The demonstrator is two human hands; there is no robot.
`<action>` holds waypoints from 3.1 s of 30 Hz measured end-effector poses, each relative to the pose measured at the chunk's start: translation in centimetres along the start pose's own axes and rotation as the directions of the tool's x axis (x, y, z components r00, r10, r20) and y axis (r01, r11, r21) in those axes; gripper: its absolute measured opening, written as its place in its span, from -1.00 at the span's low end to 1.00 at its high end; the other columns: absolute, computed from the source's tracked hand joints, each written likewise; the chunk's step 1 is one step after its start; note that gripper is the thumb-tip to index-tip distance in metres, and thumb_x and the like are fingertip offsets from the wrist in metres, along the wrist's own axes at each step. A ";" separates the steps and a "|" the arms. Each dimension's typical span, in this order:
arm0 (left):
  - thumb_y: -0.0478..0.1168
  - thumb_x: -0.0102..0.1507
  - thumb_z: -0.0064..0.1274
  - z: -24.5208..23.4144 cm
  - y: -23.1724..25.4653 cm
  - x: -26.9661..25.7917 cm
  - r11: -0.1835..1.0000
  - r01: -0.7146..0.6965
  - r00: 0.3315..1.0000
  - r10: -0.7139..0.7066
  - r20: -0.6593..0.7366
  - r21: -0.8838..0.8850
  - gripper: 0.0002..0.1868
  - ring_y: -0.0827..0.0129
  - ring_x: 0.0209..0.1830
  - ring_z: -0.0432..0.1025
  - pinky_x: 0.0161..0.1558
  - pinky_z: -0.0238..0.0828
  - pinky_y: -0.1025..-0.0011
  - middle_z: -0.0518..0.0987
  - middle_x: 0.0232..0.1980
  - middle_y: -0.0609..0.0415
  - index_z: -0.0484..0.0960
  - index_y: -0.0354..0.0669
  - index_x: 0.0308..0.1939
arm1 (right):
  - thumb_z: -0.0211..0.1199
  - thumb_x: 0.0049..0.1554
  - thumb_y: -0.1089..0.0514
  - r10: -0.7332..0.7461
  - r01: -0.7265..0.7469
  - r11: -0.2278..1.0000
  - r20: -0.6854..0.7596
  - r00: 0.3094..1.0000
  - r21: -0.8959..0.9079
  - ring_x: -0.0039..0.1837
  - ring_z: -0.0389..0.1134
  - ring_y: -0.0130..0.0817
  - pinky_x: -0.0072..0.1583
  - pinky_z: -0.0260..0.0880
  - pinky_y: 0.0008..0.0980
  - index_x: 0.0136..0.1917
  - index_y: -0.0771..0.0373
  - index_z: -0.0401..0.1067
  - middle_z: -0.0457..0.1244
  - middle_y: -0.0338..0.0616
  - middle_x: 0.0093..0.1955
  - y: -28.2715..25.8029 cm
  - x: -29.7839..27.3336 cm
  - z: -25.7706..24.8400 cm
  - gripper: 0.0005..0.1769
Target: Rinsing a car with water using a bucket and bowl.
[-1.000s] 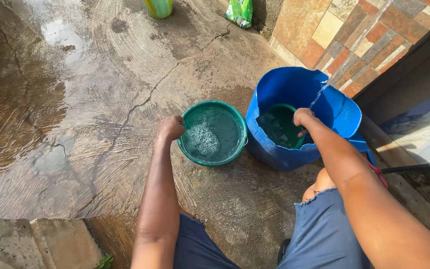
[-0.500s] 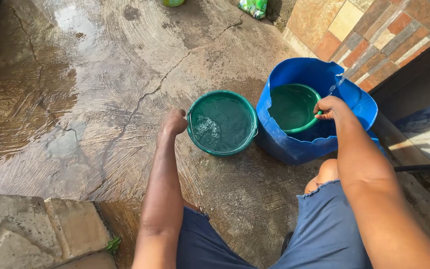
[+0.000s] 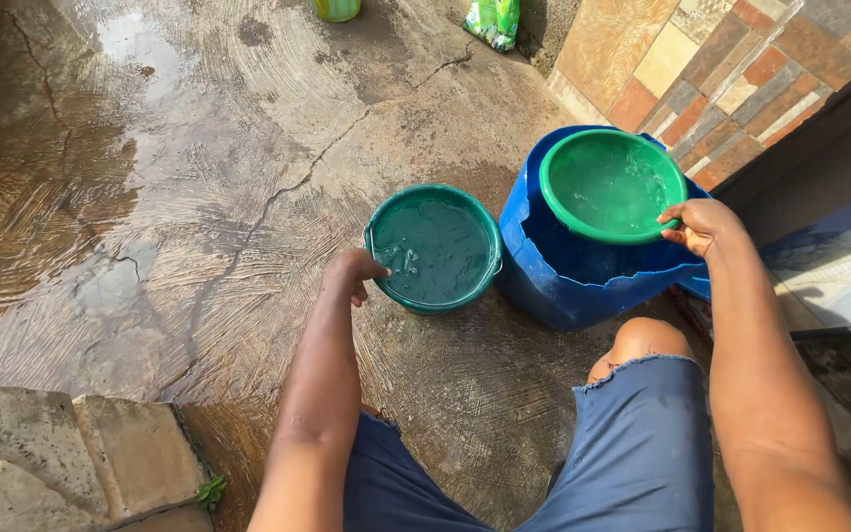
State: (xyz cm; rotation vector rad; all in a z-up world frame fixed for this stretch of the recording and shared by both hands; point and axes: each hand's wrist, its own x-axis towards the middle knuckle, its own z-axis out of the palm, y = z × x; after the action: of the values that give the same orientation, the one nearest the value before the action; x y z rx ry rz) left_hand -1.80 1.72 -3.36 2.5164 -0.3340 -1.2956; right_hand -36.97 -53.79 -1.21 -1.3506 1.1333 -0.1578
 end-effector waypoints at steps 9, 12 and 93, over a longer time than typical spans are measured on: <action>-0.17 0.36 -0.19 1.2 -0.3 3.5 0.977 0.013 0.957 0.049 0.287 -0.211 -0.67 0.14 -0.48 0.65 -0.46 0.57 0.28 0.75 -0.31 -0.30 0.56 -0.40 -0.21 | 0.24 0.11 0.40 -0.117 0.155 0.918 -0.124 0.985 0.365 -0.17 0.39 -0.30 -0.24 0.55 -0.45 0.00 0.32 0.41 0.31 -0.10 -0.07 -0.7 -4.9 4.5 -0.83; -0.22 0.39 -0.24 0.2 1.0 1.0 0.879 -0.034 0.969 0.146 0.200 -0.476 -0.71 0.06 -0.41 0.60 -0.38 0.61 0.19 0.72 -0.25 -0.33 0.50 -0.43 -0.15 | 0.23 0.17 0.37 -0.109 0.152 0.854 -0.115 0.987 0.497 -0.16 0.41 -0.24 -0.20 0.62 -0.40 -0.03 0.40 0.39 0.29 -0.02 -0.08 0.8 -2.4 4.8 -0.91; -0.01 0.15 0.24 -1.6 4.8 -0.5 0.939 -0.256 0.736 0.343 -0.583 0.230 -0.49 -0.19 0.21 0.41 0.17 0.38 0.01 0.42 0.31 -0.36 0.62 -0.27 0.05 | 0.26 0.13 0.35 -0.127 0.107 0.953 0.051 0.991 0.284 -0.10 0.37 -0.25 -0.19 0.59 -0.31 -0.06 0.40 0.38 0.25 -0.05 -0.03 -2.0 -8.8 4.7 -0.89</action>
State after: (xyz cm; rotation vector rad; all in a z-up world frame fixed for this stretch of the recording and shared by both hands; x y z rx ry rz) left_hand -1.08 -2.34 -0.37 2.6725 -0.6519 -0.2887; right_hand -37.01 -45.29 4.36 -1.1600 0.9342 -0.3438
